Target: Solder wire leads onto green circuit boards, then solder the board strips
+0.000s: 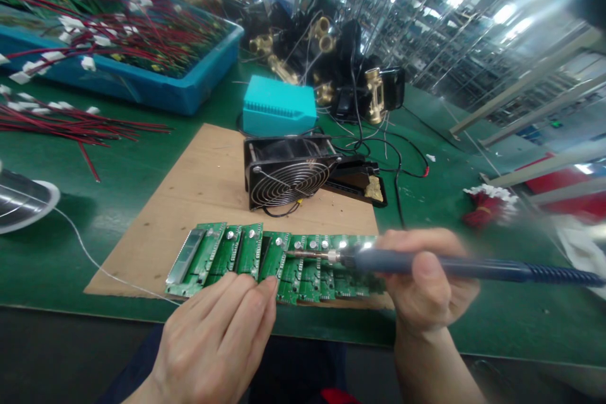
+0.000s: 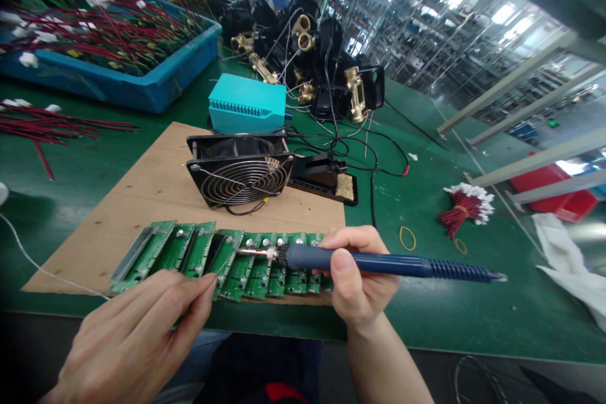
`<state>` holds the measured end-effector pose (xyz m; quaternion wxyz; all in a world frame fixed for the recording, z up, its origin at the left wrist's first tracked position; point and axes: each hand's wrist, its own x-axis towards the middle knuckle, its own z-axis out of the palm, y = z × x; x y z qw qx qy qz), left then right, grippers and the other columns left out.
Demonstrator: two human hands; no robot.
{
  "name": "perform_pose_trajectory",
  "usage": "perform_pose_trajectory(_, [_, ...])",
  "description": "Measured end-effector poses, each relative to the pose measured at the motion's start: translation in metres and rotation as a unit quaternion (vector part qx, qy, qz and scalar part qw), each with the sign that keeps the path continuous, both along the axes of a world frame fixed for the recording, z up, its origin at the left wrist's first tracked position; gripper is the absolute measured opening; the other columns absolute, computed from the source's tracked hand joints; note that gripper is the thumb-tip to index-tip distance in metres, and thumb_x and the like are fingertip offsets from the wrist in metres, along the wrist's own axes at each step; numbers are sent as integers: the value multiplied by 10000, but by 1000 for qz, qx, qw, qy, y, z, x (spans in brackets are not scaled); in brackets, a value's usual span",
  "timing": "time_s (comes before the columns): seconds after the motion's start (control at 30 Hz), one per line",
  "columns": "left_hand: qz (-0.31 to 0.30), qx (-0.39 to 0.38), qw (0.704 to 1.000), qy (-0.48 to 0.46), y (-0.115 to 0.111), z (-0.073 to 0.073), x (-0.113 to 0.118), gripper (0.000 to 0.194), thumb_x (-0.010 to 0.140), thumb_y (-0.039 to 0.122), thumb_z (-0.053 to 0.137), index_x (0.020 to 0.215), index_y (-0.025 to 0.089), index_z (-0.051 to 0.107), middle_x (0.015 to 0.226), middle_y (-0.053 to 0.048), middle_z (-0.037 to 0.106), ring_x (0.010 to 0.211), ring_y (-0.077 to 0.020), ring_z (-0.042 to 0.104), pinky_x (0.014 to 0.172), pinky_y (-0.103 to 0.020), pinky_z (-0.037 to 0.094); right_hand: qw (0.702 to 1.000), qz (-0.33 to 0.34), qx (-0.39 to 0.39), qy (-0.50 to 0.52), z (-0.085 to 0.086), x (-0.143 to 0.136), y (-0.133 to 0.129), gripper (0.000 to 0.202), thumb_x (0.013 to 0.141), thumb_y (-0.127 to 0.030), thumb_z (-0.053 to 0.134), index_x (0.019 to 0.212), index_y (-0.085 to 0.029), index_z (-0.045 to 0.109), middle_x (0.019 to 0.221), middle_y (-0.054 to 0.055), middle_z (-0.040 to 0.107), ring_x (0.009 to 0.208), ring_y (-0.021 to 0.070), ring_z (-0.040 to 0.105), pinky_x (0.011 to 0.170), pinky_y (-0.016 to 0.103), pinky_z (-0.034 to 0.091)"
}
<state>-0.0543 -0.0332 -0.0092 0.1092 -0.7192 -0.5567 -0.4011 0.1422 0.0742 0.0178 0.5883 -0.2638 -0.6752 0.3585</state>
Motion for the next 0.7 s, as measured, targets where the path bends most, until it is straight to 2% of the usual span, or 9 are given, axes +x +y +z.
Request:
perform_pose_trajectory(0.17, [3,-2,1000,-1,1,-3,0,205,909,34,607,753,163,577,620,11,580,598,-138,565,651,-291,426,1000,2,-8,-9,-1,1,0,130,921,-302,632,874,-209,711,582,-22,549,410,140,534,343,276,403])
perform_pose_trajectory(0.33, [5,-4,1000,-5,2,-2,-1,241,920,41,591,722,174,557,602,20,562,579,-131,558,634,-286,428,1000,14,7,-19,-3,4,1,121,929,-263,619,909,-195,717,621,-15,587,410,132,551,343,266,411])
perform_pose_trajectory(0.47, [-2,17,1000,-5,-3,-1,-2,118,916,49,610,830,125,633,647,9,636,618,-121,599,678,-274,453,999,23,-10,23,2,1,2,150,924,-288,621,868,-197,727,622,-16,572,426,126,537,346,251,417])
perform_pose_trajectory(0.57, [-29,51,998,-7,-10,-2,1,98,899,20,621,928,105,660,649,13,672,622,-117,615,685,-278,464,995,96,-5,21,8,0,1,191,955,-329,603,1049,-230,737,712,5,637,492,137,583,377,246,463])
perform_pose_trajectory(0.63, [-40,65,997,-19,-13,-1,7,112,910,27,606,906,130,650,593,37,657,569,-112,600,639,-283,453,983,168,33,-63,10,0,0,265,977,-337,591,1223,-300,684,856,28,693,633,165,656,496,275,543])
perform_pose_trajectory(0.7, [-28,71,996,-34,-15,2,14,131,937,51,578,881,156,633,563,57,647,542,-109,602,613,-288,451,960,216,74,-159,10,0,-2,286,973,-298,607,1248,-347,669,1008,45,699,795,186,685,641,310,577])
